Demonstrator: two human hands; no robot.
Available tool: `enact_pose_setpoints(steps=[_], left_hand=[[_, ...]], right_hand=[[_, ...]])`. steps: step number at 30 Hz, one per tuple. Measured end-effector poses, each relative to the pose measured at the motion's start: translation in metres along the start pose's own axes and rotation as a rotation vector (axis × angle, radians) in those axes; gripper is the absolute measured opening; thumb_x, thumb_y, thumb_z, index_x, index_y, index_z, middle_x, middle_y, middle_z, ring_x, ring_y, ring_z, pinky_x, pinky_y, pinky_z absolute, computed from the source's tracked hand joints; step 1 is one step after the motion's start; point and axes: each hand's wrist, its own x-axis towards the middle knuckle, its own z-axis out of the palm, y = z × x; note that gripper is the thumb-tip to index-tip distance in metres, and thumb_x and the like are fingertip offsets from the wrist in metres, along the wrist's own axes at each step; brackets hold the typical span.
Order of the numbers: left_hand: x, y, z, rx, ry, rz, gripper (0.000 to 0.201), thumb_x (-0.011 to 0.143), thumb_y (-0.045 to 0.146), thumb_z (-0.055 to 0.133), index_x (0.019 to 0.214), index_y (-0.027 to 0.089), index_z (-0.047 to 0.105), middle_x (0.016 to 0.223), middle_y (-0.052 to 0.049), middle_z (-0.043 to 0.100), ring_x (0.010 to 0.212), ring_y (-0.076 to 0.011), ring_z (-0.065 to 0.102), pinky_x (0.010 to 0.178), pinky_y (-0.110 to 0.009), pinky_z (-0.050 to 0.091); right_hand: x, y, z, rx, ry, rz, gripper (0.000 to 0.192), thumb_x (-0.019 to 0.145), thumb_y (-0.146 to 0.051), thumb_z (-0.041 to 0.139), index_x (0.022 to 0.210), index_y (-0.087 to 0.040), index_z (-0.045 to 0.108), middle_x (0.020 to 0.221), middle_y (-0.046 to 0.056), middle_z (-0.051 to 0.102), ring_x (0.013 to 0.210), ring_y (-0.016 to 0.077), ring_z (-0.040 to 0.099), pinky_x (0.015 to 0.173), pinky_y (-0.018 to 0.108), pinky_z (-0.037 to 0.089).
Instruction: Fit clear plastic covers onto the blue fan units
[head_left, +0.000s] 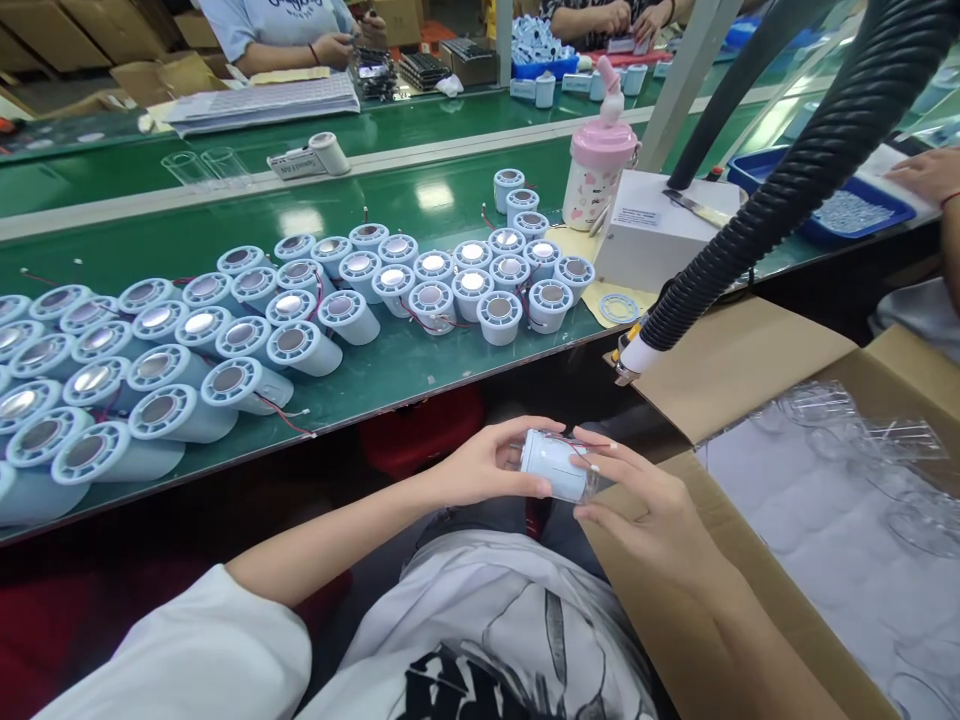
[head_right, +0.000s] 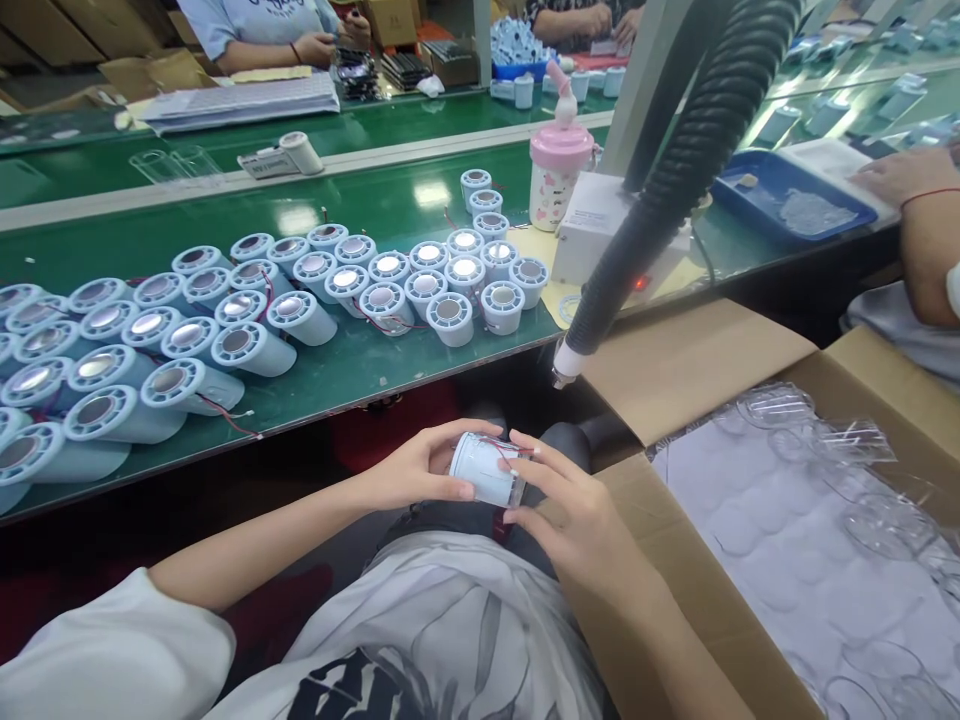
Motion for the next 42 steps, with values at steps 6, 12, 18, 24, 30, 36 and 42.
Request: enact_pose_setpoints(steps=[6, 12, 18, 24, 30, 36, 42], left_hand=[[-0.008, 0.011, 0.002, 0.121, -0.064, 0.026, 0.079, 0.068, 0.028, 0.082, 0.139, 0.026, 0.046, 0.136, -0.013, 0.054, 0.116, -0.0279, 0.058, 0.096, -0.040, 0.049], [-0.010, 0.020, 0.005, 0.230, -0.084, 0.127, 0.077, 0.067, 0.024, 0.083, 0.136, 0.027, 0.050, 0.138, -0.012, 0.053, 0.122, -0.0289, 0.055, 0.098, -0.039, 0.049], [-0.011, 0.021, 0.008, 0.270, -0.067, 0.143, 0.076, 0.068, 0.024, 0.082, 0.136, 0.026, 0.050, 0.135, -0.012, 0.055, 0.120, -0.0269, 0.057, 0.097, -0.038, 0.051], [-0.013, 0.020, 0.007, 0.248, -0.089, 0.148, 0.078, 0.068, 0.022, 0.082, 0.138, 0.026, 0.049, 0.138, -0.013, 0.053, 0.122, -0.0268, 0.056, 0.098, -0.038, 0.051], [-0.015, 0.021, 0.006, 0.201, -0.097, 0.078, 0.083, 0.068, 0.022, 0.082, 0.141, 0.026, 0.042, 0.140, -0.014, 0.052, 0.117, -0.0271, 0.060, 0.095, -0.038, 0.052], [-0.014, 0.022, 0.008, 0.256, -0.091, 0.131, 0.081, 0.068, 0.022, 0.082, 0.139, 0.026, 0.046, 0.138, -0.013, 0.053, 0.118, -0.0263, 0.059, 0.097, -0.037, 0.051], [-0.016, 0.025, 0.009, 0.328, -0.097, 0.210, 0.076, 0.068, 0.023, 0.082, 0.137, 0.026, 0.049, 0.135, -0.012, 0.055, 0.121, -0.0248, 0.057, 0.097, -0.034, 0.050]], right_hand=[[-0.004, 0.000, -0.004, 0.095, -0.041, 0.080, 0.044, 0.080, -0.025, 0.073, 0.121, -0.028, 0.056, 0.132, 0.007, 0.060, 0.119, 0.0265, 0.059, 0.097, 0.040, 0.053], [-0.004, -0.004, -0.011, 0.291, -0.102, 0.251, 0.043, 0.079, -0.028, 0.075, 0.117, -0.030, 0.056, 0.132, 0.005, 0.060, 0.123, 0.0284, 0.055, 0.096, 0.040, 0.053], [-0.003, -0.008, -0.013, 0.419, -0.097, 0.335, 0.043, 0.080, -0.027, 0.075, 0.118, -0.033, 0.056, 0.132, 0.002, 0.058, 0.121, 0.0254, 0.055, 0.095, 0.038, 0.053], [-0.004, -0.011, -0.011, 0.376, -0.088, 0.320, 0.043, 0.078, -0.026, 0.077, 0.115, -0.034, 0.058, 0.130, 0.001, 0.060, 0.120, 0.0259, 0.057, 0.094, 0.038, 0.053], [-0.008, -0.010, -0.010, 0.270, -0.041, 0.235, 0.045, 0.076, -0.027, 0.079, 0.115, -0.034, 0.059, 0.128, 0.001, 0.061, 0.121, 0.0268, 0.055, 0.096, 0.038, 0.052], [-0.008, -0.011, -0.012, 0.315, -0.069, 0.266, 0.044, 0.077, -0.027, 0.078, 0.115, -0.033, 0.058, 0.128, 0.002, 0.060, 0.122, 0.0267, 0.054, 0.097, 0.038, 0.051], [-0.005, -0.015, -0.013, 0.468, -0.096, 0.354, 0.043, 0.079, -0.026, 0.076, 0.117, -0.035, 0.057, 0.127, 0.000, 0.059, 0.115, 0.0214, 0.057, 0.090, 0.031, 0.053]])
